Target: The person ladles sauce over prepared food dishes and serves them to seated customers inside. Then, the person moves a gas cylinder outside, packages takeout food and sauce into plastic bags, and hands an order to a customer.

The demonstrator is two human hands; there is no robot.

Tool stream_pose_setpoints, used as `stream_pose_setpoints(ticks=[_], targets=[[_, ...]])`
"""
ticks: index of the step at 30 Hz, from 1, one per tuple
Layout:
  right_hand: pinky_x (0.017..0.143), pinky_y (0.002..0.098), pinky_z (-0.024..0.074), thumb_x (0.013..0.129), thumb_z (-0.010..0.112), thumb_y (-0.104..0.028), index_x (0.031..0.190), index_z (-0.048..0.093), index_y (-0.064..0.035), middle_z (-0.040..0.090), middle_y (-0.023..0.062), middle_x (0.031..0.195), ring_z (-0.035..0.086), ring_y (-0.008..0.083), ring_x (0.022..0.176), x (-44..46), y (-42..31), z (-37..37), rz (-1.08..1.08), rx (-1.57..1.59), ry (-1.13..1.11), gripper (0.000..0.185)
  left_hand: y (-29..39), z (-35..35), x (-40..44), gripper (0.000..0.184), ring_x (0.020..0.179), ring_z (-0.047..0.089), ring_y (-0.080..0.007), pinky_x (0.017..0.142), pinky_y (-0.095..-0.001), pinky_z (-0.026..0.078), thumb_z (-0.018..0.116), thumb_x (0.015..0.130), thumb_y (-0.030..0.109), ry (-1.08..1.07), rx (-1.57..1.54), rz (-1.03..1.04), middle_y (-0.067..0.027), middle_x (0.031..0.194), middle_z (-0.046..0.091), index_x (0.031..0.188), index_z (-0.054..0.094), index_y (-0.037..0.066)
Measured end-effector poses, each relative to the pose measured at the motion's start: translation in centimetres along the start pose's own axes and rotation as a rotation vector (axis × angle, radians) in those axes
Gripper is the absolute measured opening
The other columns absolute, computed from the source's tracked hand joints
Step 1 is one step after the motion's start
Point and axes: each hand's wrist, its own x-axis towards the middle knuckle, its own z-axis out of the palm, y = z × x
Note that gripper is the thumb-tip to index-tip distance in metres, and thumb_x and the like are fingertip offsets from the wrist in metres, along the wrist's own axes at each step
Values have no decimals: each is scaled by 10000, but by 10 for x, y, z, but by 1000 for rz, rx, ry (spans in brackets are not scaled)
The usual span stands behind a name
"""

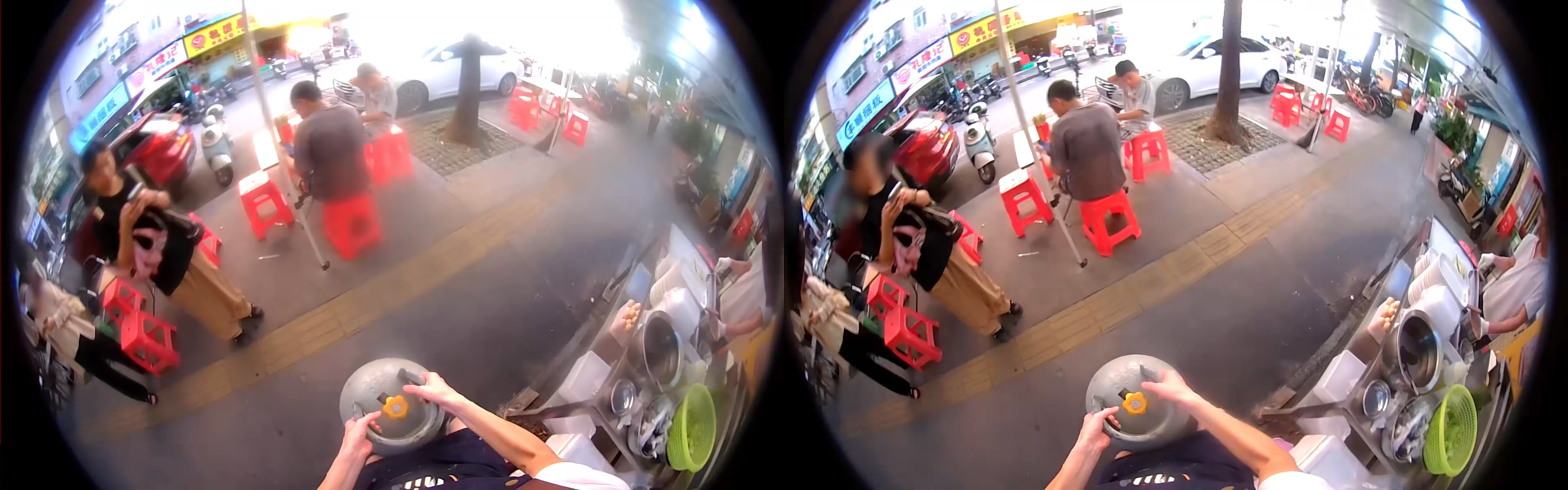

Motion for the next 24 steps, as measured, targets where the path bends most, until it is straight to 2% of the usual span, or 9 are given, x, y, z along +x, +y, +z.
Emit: stream_pose_setpoints(ticks=[4, 7, 10, 14, 16, 18, 22, 23, 24], targets=[[515, 273, 431, 766, 759, -327, 963, 619, 9, 585, 25, 663, 545, 103, 578, 115, -34, -128, 25, -24, 18, 414, 51, 142, 103, 222, 537, 551, -192, 529, -335, 470, 758, 703, 22, 18, 45, 17, -65, 601, 539, 755, 542, 22], [442, 264, 405, 752, 772, -341, 906, 601, 34, 573, 41, 616, 519, 101, 497, 204, -44, -245, -30, 111, 35, 440, 73, 266, 193, 222, 552, 552, -214, 535, -340, 460, 761, 682, 27, 40, 129, 6, -81, 611, 543, 742, 547, 16], [423, 268, 384, 733, 786, -325, 857, 588, 17, 564, 38, 611, 510, 95, 492, 250, -66, -359, 108, 113, 114, 414, 81, 387, 248, 183, 585, 558, -223, 569, -349, 471, 737, 715, 33, 105, 209, -87, -107, 711, 575, 758, 562, -5], [438, 264, 393, 742, 780, -308, 836, 587, 5, 551, 30, 619, 509, 98, 500, 304, -124, -493, 109, 224, 220, 379, 119, 525, 324, 173, 620, 562, -198, 607, -365, 489, 724, 743, 48, -106, 254, -178, -75, 696, 557, 775, 556, 26], [443, 255, 392, 778, 755, -271, 829, 593, 1, 556, 25, 642, 492, 94, 493, 339, -153, -563, 82, 199, 245, 320, 146, 606, 363, 159, 623, 561, -171, 592, -335, 478, 732, 743, 57, -166, 256, -157, -55, 686, 575, 776, 576, 44], [474, 287, 425, 755, 744, -321, 889, 605, 33, 574, 57, 654, 524, 110, 528, 380, -169, -631, 102, 143, 305, 403, 164, 676, 416, 171, 619, 566, -166, 595, -330, 476, 741, 739, 69, -288, 297, -155, -48, 674, 575, 777, 575, 54], [459, 249, 407, 792, 747, -220, 877, 611, -1, 570, 16, 689, 501, 81, 524, 439, -213, -757, 151, 152, 542, 272, 194, 826, 524, 171, 595, 570, -177, 602, -300, 434, 749, 731, 106, -352, 470, -307, -48, 642, 577, 768, 599, 31], [461, 250, 411, 786, 752, -199, 875, 607, -9, 572, 13, 702, 505, 83, 528, 458, -204, -783, 157, 204, 646, 256, 205, 868, 540, 169, 611, 561, -173, 629, -288, 413, 750, 721, 121, -520, 458, -275, -55, 631, 575, 720, 613, 21], [464, 251, 416, 780, 758, -178, 874, 603, -16, 574, 10, 716, 509, 85, 531, 475, -197, -820, 160, 235, 741, 243, 196, 906, 579, 179, 611, 544, -167, 627, -288, 405, 750, 711, 119, -580, 518, -219, -57, 607, 560, 671, 613, 11]])
